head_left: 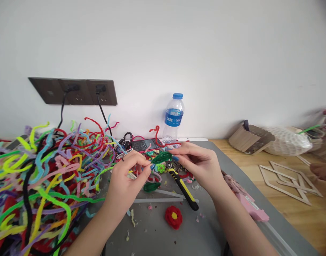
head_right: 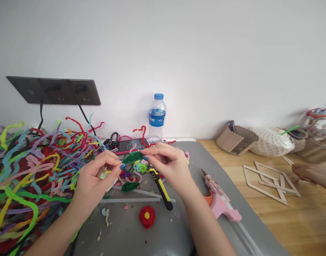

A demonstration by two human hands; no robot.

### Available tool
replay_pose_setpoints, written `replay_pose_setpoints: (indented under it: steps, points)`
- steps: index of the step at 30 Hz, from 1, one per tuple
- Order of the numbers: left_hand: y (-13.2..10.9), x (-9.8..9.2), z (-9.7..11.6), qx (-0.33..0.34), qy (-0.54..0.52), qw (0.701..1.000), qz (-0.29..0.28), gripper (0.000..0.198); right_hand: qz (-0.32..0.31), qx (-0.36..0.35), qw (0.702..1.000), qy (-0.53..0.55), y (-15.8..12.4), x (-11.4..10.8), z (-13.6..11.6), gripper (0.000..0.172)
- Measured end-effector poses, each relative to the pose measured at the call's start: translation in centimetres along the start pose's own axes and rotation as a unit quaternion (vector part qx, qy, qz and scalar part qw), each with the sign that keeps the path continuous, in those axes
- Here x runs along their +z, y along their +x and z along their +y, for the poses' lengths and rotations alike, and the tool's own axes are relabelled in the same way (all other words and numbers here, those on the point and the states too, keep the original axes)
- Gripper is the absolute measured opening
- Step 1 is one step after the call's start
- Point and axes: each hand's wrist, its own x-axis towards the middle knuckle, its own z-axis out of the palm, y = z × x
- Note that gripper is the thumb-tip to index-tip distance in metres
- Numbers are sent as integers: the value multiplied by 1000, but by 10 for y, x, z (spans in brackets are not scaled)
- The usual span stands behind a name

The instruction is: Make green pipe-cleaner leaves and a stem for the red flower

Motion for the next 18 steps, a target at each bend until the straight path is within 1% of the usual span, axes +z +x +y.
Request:
replay_pose_setpoints:
  steps: [8, 18]
  points:
    - [0, 0, -2, -2, -3, 1000, -7, 15, -5, 4, 1000, 0, 0, 1, -3, 12]
    - [-2, 2, 1, 6, 6, 1000, 1, 17, -2, 23, 999, -38, -1, 3, -5, 13]
